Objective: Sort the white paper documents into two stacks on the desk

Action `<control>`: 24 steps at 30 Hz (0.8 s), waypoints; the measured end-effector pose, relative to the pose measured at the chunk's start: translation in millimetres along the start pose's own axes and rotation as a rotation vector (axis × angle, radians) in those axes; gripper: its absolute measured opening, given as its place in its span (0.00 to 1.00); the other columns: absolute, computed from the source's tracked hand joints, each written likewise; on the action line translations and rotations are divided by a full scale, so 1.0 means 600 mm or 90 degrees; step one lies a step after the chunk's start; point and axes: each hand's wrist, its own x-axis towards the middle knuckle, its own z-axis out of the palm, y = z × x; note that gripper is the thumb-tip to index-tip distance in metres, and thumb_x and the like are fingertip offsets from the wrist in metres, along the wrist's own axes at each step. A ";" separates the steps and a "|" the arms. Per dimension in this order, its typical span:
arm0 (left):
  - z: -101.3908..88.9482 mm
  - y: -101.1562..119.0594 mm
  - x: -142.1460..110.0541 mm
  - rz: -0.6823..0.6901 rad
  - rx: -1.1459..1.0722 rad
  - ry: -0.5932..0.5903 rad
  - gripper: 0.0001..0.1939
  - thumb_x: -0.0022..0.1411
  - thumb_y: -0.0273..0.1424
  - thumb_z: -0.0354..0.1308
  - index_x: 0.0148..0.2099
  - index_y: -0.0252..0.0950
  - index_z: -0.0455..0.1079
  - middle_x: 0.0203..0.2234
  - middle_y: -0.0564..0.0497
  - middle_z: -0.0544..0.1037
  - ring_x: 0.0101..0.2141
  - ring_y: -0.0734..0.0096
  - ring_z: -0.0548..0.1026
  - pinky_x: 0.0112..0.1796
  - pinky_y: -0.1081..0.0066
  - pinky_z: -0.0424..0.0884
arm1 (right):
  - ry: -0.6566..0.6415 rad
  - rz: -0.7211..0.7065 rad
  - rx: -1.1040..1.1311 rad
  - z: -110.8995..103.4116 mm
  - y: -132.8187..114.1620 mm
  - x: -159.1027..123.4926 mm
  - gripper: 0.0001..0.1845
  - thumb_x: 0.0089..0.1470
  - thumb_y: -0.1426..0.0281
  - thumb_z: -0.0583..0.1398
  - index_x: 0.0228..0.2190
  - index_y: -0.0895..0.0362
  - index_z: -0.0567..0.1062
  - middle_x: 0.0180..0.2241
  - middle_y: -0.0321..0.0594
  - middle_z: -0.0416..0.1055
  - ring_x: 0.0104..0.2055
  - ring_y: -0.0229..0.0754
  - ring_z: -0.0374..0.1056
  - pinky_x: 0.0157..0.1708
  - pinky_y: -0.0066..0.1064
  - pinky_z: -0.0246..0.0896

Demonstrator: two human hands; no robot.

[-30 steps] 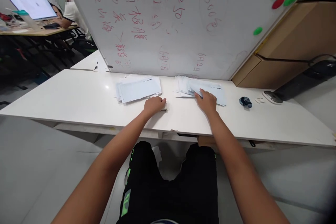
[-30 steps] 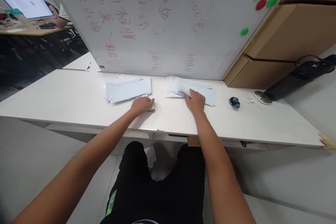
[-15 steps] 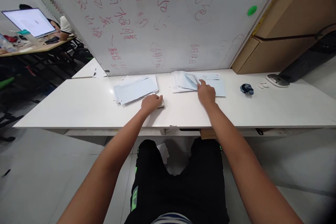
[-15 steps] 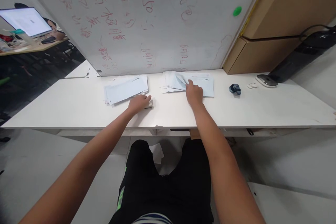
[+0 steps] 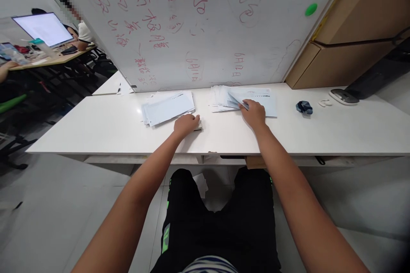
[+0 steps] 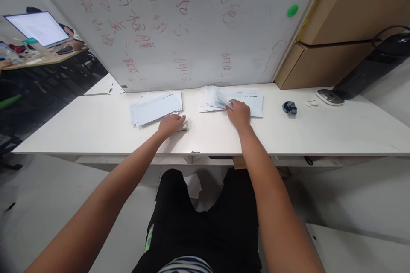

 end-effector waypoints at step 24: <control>0.006 -0.006 0.005 0.013 0.016 0.027 0.26 0.63 0.47 0.38 0.25 0.38 0.66 0.27 0.46 0.77 0.28 0.61 0.73 0.26 0.69 0.61 | -0.032 -0.103 -0.173 0.003 -0.018 0.001 0.18 0.59 0.74 0.45 0.41 0.61 0.73 0.40 0.52 0.71 0.44 0.52 0.62 0.43 0.40 0.50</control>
